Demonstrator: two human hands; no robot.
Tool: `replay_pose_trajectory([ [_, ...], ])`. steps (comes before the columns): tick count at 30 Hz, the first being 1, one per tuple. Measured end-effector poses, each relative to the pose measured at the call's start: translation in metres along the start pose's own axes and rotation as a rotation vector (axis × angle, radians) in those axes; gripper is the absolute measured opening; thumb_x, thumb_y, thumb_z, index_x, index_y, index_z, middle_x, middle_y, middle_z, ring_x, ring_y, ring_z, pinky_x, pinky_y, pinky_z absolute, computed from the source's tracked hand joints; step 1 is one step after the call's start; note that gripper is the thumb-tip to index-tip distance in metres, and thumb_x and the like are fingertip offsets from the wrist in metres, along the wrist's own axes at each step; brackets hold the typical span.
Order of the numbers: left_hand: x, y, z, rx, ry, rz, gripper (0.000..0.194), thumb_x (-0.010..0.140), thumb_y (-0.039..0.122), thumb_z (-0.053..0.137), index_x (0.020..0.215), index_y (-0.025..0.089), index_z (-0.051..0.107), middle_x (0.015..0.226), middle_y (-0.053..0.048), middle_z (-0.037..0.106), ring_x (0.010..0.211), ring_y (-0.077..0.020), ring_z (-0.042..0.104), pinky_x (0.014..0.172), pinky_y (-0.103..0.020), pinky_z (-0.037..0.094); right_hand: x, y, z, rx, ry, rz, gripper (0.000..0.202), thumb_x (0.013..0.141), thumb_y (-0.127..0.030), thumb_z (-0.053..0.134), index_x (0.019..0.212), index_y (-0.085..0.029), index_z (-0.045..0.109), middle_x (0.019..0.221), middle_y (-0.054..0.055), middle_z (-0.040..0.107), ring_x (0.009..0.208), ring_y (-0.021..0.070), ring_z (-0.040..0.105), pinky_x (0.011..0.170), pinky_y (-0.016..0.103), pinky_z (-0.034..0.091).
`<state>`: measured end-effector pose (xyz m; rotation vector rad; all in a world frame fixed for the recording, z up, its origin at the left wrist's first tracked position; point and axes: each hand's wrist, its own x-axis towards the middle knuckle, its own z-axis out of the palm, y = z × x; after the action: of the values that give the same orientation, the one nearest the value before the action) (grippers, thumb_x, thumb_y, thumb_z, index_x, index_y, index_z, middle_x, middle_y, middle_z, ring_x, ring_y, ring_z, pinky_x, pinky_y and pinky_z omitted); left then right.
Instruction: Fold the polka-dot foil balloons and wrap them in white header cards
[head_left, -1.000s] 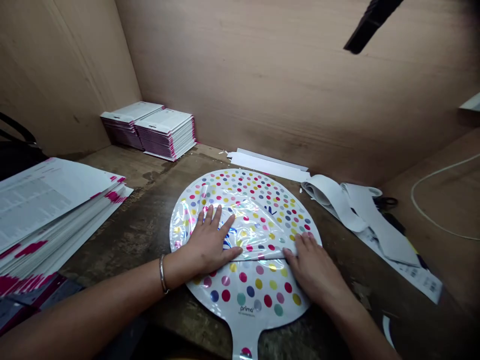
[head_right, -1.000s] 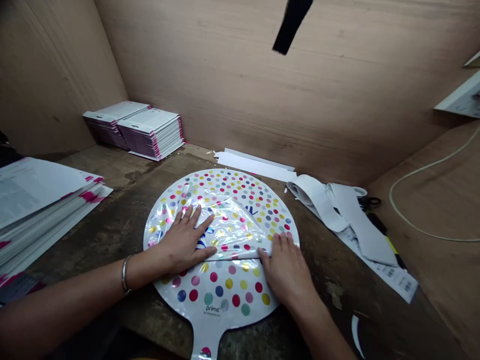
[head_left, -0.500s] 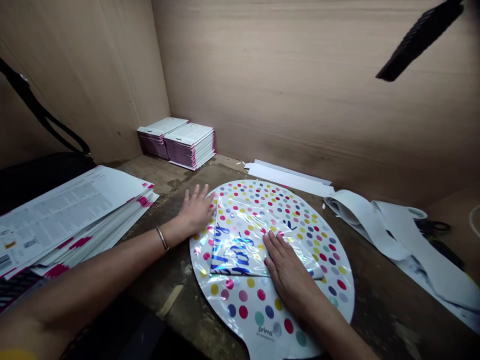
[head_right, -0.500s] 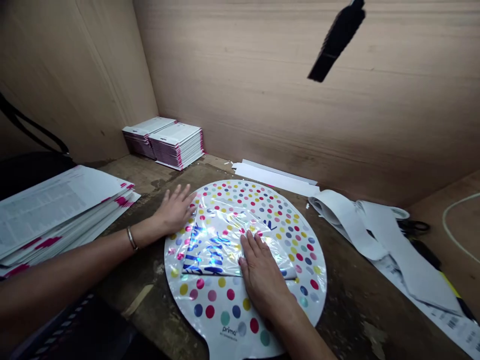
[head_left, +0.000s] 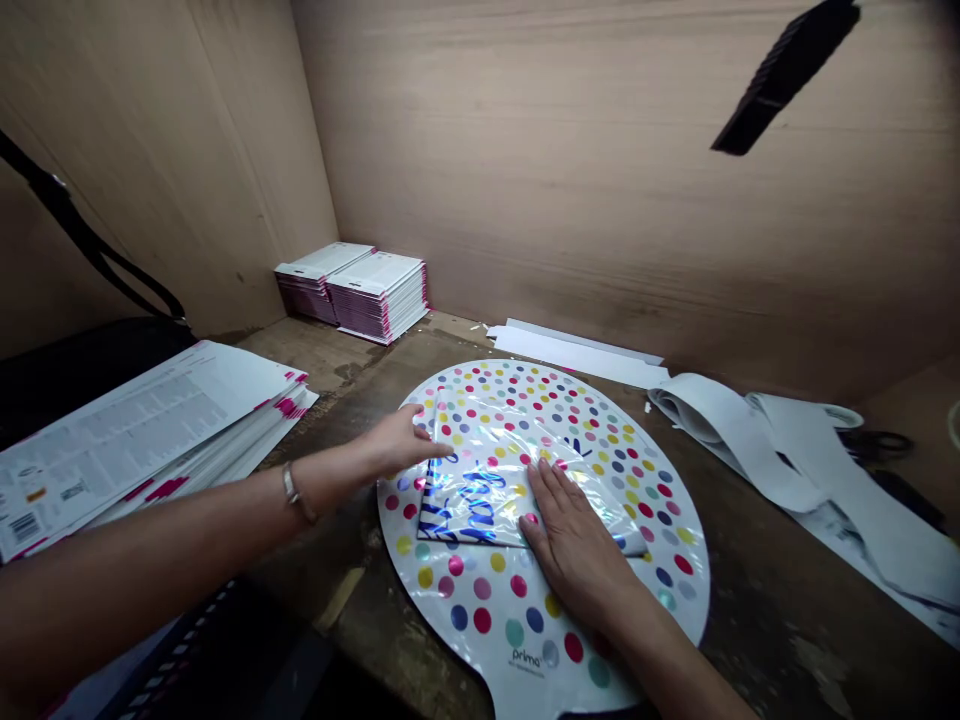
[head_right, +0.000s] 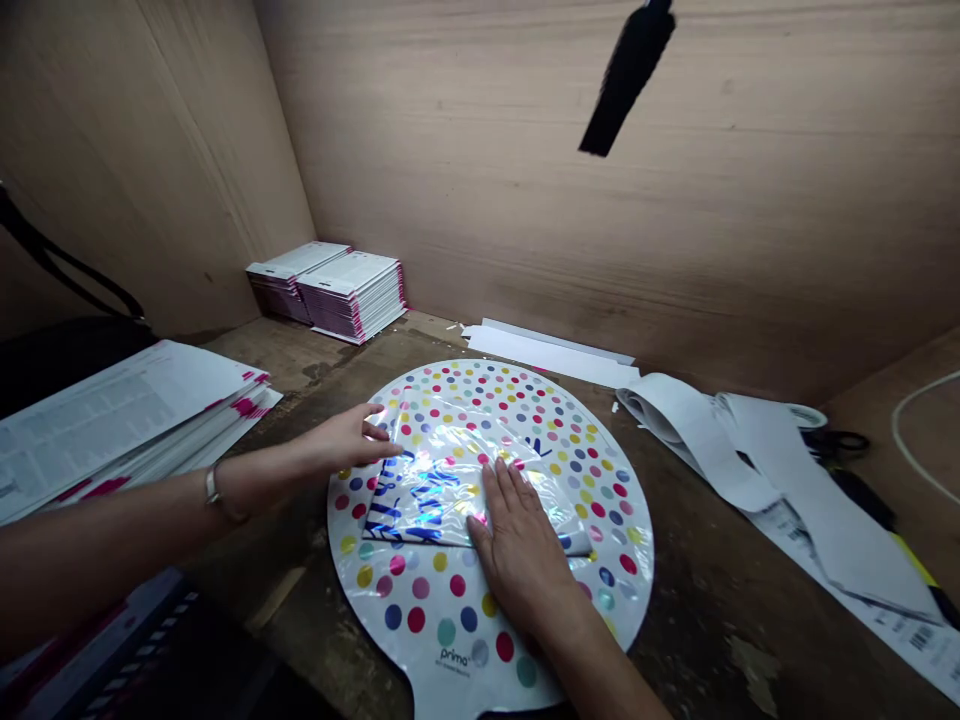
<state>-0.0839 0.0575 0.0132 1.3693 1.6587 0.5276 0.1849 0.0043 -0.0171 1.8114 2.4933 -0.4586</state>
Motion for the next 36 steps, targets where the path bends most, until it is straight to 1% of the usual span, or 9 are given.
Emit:
replay_pose_trajectory([
  [6, 0.033, 0.025, 0.017, -0.208, -0.140, -0.120, 0.037, 0.063, 0.038, 0.075, 0.085, 0.012, 0.059, 0.046, 0.005, 0.050, 0.036, -0.0099, 0.046, 0.039, -0.021, 0.036, -0.001, 0.000, 0.002, 0.022, 0.012, -0.004, 0.065, 0.091, -0.057, 0.020, 0.146, -0.023, 0.015, 0.154, 0.002, 0.010, 0.141, 0.0217, 0.007, 0.115, 0.043, 0.013],
  [12, 0.017, 0.026, 0.019, -0.411, -0.141, 0.129, 0.034, 0.073, 0.035, 0.068, 0.099, 0.015, 0.059, 0.079, -0.002, 0.066, 0.065, -0.0145, 0.063, 0.057, -0.025, 0.051, -0.002, 0.015, -0.006, 0.190, 0.094, 0.036, 0.066, 0.088, -0.054, 0.037, 0.146, -0.025, 0.022, 0.155, 0.003, 0.012, 0.140, 0.0250, 0.012, 0.111, 0.046, 0.023],
  [17, 0.008, 0.055, 0.013, -0.520, -0.153, 0.550, 0.039, 0.074, 0.035, 0.070, 0.105, 0.014, 0.059, 0.099, -0.005, 0.067, 0.092, -0.0205, 0.063, 0.082, -0.034, 0.052, 0.033, 0.047, -0.078, 0.378, 0.489, 0.076, 0.079, 0.075, -0.048, 0.063, 0.140, -0.014, 0.034, 0.146, 0.016, 0.033, 0.135, 0.0305, 0.029, 0.108, 0.047, 0.029],
  [20, -0.003, 0.076, 0.008, -0.421, -0.062, 0.868, 0.024, 0.082, 0.033, 0.063, 0.097, 0.014, 0.062, 0.096, -0.005, 0.067, 0.091, -0.0200, 0.063, 0.083, -0.033, 0.051, 0.035, 0.056, -0.129, 0.574, 0.326, -0.107, 0.048, 0.078, -0.048, 0.060, 0.112, -0.015, 0.062, 0.114, 0.012, 0.065, 0.104, 0.0293, 0.061, 0.087, 0.044, 0.050],
  [22, -0.013, 0.076, 0.005, -0.255, 0.046, 1.061, 0.016, 0.083, 0.028, 0.060, 0.091, 0.015, 0.064, 0.096, -0.006, 0.068, 0.094, -0.0207, 0.062, 0.086, -0.034, 0.049, 0.017, 0.053, -0.143, 0.541, 0.411, -0.230, 0.031, 0.081, -0.044, 0.058, 0.092, -0.017, 0.069, 0.099, 0.008, 0.070, 0.090, 0.0251, 0.066, 0.080, 0.039, 0.053],
  [24, -0.020, 0.061, 0.006, -0.063, 0.124, 1.181, 0.009, 0.082, 0.023, 0.060, 0.087, 0.017, 0.064, 0.098, -0.007, 0.069, 0.100, -0.0224, 0.060, 0.091, -0.037, 0.047, -0.009, 0.049, -0.132, 0.366, 0.653, -0.298, 0.017, 0.080, -0.034, 0.062, 0.086, -0.020, 0.069, 0.102, 0.007, 0.069, 0.096, 0.0235, 0.063, 0.084, 0.038, 0.052],
  [26, -0.022, 0.034, 0.013, 0.112, 0.106, 1.228, 0.008, 0.082, 0.019, 0.059, 0.088, 0.018, 0.064, 0.102, -0.007, 0.069, 0.107, -0.0232, 0.057, 0.095, -0.038, 0.044, -0.035, 0.046, -0.102, 0.183, 0.733, -0.343, 0.014, 0.080, -0.024, 0.061, 0.091, -0.022, 0.069, 0.111, 0.007, 0.067, 0.108, 0.0238, 0.058, 0.092, 0.040, 0.048],
  [31, -0.024, -0.029, 0.037, 0.486, -0.219, 1.151, 0.022, 0.088, 0.012, 0.044, 0.099, 0.019, 0.062, 0.114, -0.007, 0.065, 0.117, -0.0211, 0.052, 0.100, -0.035, 0.042, -0.072, 0.048, -0.012, 0.035, 0.409, -0.453, 0.031, 0.081, -0.007, 0.048, 0.104, -0.019, 0.065, 0.117, 0.010, 0.064, 0.116, 0.0239, 0.053, 0.096, 0.041, 0.047],
  [36, -0.031, -0.040, 0.039, 0.544, -0.286, 0.988, 0.033, 0.084, 0.014, 0.045, 0.113, 0.023, 0.058, 0.124, -0.007, 0.058, 0.119, -0.0229, 0.052, 0.094, -0.034, 0.047, -0.079, 0.041, 0.007, 0.171, 0.270, -0.324, 0.046, 0.077, -0.007, 0.051, 0.121, -0.018, 0.054, 0.117, 0.011, 0.060, 0.112, 0.0224, 0.052, 0.095, 0.041, 0.046],
])
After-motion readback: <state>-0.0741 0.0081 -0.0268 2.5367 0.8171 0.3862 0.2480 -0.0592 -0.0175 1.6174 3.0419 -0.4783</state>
